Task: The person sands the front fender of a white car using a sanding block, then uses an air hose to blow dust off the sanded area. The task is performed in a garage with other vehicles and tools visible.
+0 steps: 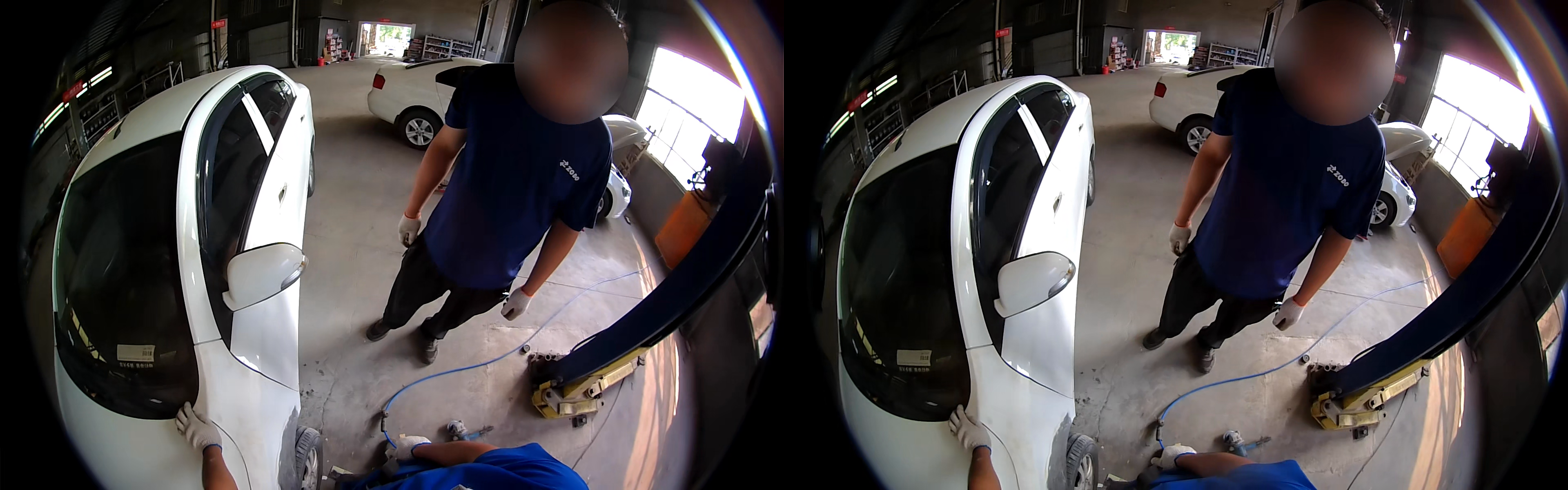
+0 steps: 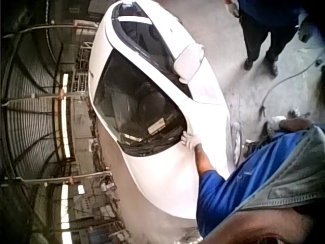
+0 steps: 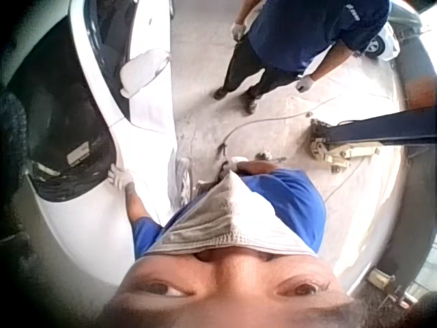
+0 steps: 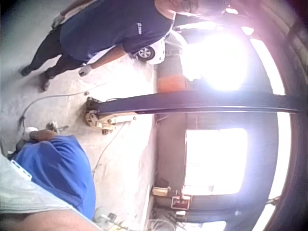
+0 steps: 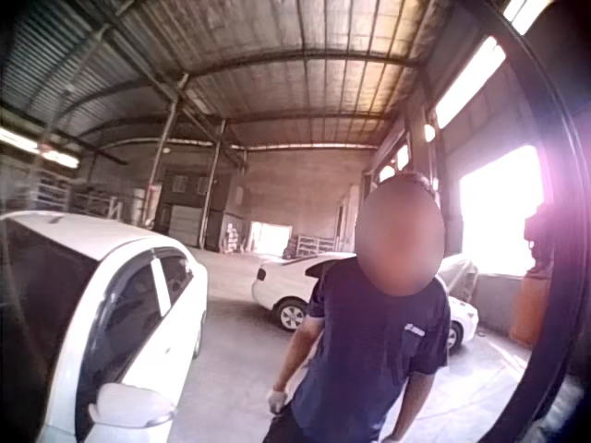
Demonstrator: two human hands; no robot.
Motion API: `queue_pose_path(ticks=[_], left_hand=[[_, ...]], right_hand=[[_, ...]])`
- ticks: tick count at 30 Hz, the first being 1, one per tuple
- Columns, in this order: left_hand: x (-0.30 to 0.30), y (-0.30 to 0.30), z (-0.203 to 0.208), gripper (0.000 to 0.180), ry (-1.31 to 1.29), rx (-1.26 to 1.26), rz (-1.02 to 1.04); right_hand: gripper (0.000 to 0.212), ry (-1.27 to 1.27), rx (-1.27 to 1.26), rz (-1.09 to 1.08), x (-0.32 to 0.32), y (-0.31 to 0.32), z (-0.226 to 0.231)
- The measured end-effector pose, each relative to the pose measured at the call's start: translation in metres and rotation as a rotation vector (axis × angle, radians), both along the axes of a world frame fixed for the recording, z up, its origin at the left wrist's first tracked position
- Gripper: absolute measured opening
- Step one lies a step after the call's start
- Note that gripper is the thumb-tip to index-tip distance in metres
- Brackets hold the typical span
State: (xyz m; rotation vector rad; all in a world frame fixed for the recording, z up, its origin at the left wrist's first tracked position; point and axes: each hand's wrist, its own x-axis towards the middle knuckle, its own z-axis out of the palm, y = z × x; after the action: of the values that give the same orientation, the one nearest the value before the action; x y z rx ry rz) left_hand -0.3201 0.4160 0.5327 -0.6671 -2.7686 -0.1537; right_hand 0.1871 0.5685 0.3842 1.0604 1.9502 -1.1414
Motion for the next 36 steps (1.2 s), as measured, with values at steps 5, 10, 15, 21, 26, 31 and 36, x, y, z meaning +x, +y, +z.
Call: queue_pose_path(ticks=[5,10,15,21,26,31,36], left_hand=[[0.005,-0.003,0.009,0.045,-0.022,-0.008,0.036],[0.001,-0.003,0.001,0.045,0.006,0.020,0.002],[0.004,0.000,0.004,0.043,-0.019,0.025,0.001],[0.007,0.003,0.009,0.042,-0.020,0.020,0.001],[-0.002,-0.009,-0.003,0.042,-0.011,0.067,0.004],[0.008,0.002,0.009,0.040,-0.020,0.055,-0.007],[0.003,-0.003,0.004,0.040,-0.013,0.070,-0.010]], right_hand=[[0.054,-0.102,-0.023,-0.029,-0.011,0.005,0.043],[0.058,-0.041,0.020,-0.015,-0.006,0.003,0.030],[0.056,-0.032,-0.016,-0.006,0.000,-0.001,-0.019],[0.055,0.058,0.020,0.002,0.006,-0.009,-0.029],[0.060,-0.072,0.010,-0.001,-0.005,-0.004,0.009],[0.066,-0.033,0.029,-0.004,-0.001,-0.002,0.018],[0.067,-0.056,0.030,-0.021,-0.005,-0.001,0.028]])
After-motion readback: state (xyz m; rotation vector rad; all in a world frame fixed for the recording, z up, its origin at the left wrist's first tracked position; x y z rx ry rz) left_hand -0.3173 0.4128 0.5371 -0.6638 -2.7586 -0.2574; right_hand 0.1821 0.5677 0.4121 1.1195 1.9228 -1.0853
